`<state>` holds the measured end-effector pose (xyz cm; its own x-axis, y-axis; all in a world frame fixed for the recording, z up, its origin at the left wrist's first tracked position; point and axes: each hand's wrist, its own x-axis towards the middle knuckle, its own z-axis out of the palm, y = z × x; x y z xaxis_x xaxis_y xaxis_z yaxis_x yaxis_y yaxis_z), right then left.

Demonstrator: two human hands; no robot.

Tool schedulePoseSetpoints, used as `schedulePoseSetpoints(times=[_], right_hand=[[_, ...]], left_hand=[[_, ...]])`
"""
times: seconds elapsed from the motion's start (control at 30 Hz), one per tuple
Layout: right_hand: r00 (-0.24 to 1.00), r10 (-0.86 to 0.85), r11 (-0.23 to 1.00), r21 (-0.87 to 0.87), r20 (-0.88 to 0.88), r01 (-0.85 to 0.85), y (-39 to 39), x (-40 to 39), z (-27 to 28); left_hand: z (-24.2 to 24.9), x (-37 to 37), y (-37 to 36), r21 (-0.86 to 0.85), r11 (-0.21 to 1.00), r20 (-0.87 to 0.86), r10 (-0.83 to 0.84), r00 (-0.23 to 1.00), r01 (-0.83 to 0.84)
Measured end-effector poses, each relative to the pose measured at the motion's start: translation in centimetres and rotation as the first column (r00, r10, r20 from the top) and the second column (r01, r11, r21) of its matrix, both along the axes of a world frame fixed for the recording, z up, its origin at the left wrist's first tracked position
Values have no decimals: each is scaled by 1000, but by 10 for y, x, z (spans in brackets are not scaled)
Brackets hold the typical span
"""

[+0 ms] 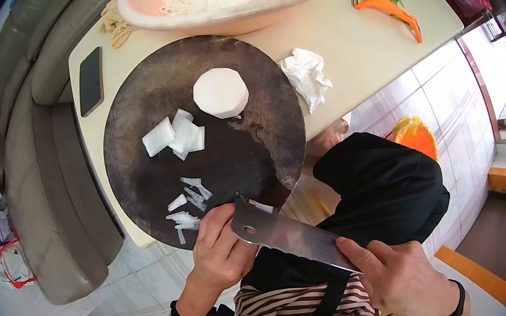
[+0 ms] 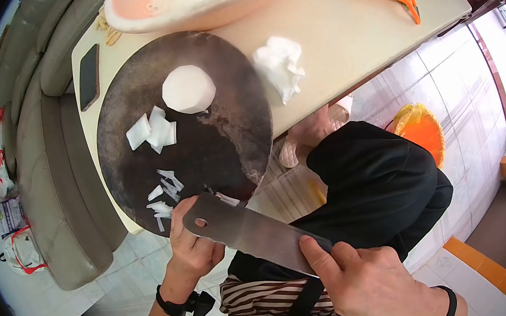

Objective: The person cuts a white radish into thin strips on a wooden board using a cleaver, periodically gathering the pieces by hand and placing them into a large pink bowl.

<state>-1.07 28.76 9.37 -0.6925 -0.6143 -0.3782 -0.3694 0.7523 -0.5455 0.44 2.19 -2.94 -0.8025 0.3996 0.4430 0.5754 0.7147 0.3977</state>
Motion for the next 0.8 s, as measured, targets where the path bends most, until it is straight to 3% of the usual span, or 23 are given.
schedulePoseSetpoints(times=[0.27, 0.33, 0.37, 0.57, 0.63, 0.8], right_hand=[[998, 11, 1000, -17, 57, -10, 3, -3, -3], [993, 9, 998, -59, -122, -16, 3, 1, -9], [993, 8, 998, -60, -119, -15, 3, 2, -9], [996, 69, 996, 50, 51, -72, -22, -17, -2], [1000, 11, 1000, 21, 24, -11, -28, -16, -6], [991, -113, 992, -46, 65, 116, -17, -17, -11]], left_hand=[[2, -2, 2, 5, 1000, -3, 3, 1000, -3], [2, -2, 2, 0, 1000, 2, 1, 1000, -1], [2, -2, 2, -3, 1000, -3, 2, 1000, -2], [2, 2, 0, -67, 998, -16, 4, 1000, -6], [4, 2, 0, -96, 995, -25, 11, 1000, -14], [4, -7, 9, 12, 1000, -48, 27, 998, -26]])
